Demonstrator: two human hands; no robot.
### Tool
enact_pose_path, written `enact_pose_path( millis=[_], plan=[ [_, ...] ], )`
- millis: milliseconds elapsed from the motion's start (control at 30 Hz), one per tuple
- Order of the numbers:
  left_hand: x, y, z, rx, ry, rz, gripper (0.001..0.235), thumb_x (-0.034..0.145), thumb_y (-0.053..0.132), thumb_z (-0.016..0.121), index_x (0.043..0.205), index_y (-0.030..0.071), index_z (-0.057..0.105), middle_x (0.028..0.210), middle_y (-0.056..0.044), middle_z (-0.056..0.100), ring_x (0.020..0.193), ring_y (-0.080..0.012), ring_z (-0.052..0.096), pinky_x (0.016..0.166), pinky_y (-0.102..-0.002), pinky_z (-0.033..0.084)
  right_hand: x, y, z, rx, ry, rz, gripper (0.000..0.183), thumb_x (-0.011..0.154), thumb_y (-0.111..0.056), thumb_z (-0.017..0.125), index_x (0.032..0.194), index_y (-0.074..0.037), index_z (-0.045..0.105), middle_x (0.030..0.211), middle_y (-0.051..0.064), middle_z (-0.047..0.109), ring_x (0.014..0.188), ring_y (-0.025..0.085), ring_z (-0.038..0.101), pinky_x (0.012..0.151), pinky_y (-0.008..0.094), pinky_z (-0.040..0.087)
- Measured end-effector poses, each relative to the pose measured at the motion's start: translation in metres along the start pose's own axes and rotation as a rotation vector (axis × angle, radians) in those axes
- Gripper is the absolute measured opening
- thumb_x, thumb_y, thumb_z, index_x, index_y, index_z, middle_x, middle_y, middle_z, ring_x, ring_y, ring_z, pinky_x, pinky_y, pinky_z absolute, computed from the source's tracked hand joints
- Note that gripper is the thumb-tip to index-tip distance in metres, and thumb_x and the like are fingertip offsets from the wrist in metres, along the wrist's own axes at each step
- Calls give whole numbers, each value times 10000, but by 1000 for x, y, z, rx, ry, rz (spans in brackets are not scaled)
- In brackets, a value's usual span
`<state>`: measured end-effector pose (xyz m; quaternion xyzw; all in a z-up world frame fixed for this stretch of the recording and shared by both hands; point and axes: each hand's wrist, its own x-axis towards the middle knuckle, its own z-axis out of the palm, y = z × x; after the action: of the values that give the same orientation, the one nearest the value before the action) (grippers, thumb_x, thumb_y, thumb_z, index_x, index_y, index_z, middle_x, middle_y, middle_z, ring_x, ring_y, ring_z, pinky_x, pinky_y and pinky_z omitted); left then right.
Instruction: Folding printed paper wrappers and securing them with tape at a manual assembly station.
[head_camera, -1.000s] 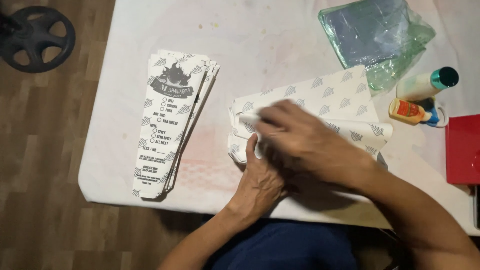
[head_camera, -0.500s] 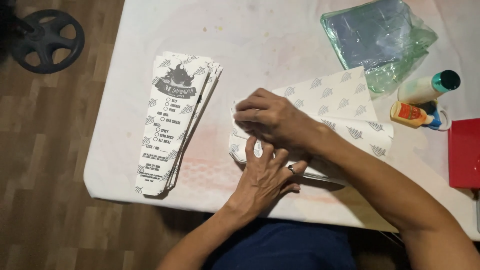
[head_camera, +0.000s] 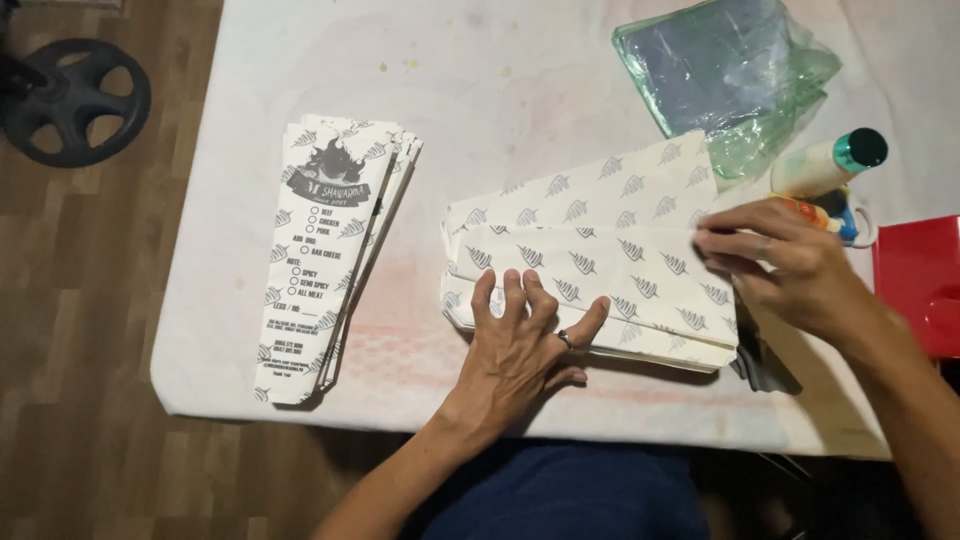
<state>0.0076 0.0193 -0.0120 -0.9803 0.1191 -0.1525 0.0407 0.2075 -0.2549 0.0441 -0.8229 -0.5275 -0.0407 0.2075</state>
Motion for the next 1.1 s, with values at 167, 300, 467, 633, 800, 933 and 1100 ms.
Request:
enact_pose_path(
  millis=[167,300,467,633,800,933,1100],
  plan=[
    [0,0,-1,-2,8,-4,996,766,868,671,1545,378,290,1396,-276,394,1299,-496,450,1068,-680,370,105,-60,51,268,21,-300,246,934,-115,729,1164,-31,706,1197,154,695,1058,313,647,933,409,573],
    [-1,0,-4,-348,-92,-73,577,853,637,533,1382,409,550,1096,-100,597,1097,-334,523,1075,-746,272,182,-117,96,412,95,-465,119,890,15,743,990,-45,762,1017,144,728,906,312,684,790,391,577],
    [5,1,-13,-292,-126,-91,615,848,671,525,1412,432,470,1185,-132,541,1191,-370,492,1122,-742,242,145,-92,81,414,83,-372,126,944,-17,700,1060,-43,743,1119,156,711,961,326,675,823,404,575],
    [3,-1,-14,-245,-155,-63,799,884,661,523,1593,419,246,1292,-253,504,1313,-495,475,1137,-756,198,31,-11,13,242,42,-83,188,913,-62,713,1097,-53,752,1168,176,722,1046,342,693,868,406,579],
    [2,-2,-12,-284,-135,-32,800,892,653,486,1609,390,249,1310,-280,485,1323,-530,449,1127,-769,176,8,8,2,218,179,-37,142,855,-60,813,994,-84,801,1118,123,772,959,307,724,875,395,568],
    [2,0,-5,-270,-114,-30,809,893,674,465,1614,386,241,1312,-281,478,1327,-529,450,1131,-775,167,92,-43,45,376,126,-210,168,864,-65,794,1032,-65,797,1102,163,764,964,326,722,851,426,586],
    [-1,3,1,-367,-20,-104,717,835,702,426,1501,437,442,1094,-108,543,1143,-363,491,1130,-726,207,189,-100,118,583,92,-574,101,923,9,726,1014,-31,744,1014,153,717,883,330,678,771,404,569]
  ],
)
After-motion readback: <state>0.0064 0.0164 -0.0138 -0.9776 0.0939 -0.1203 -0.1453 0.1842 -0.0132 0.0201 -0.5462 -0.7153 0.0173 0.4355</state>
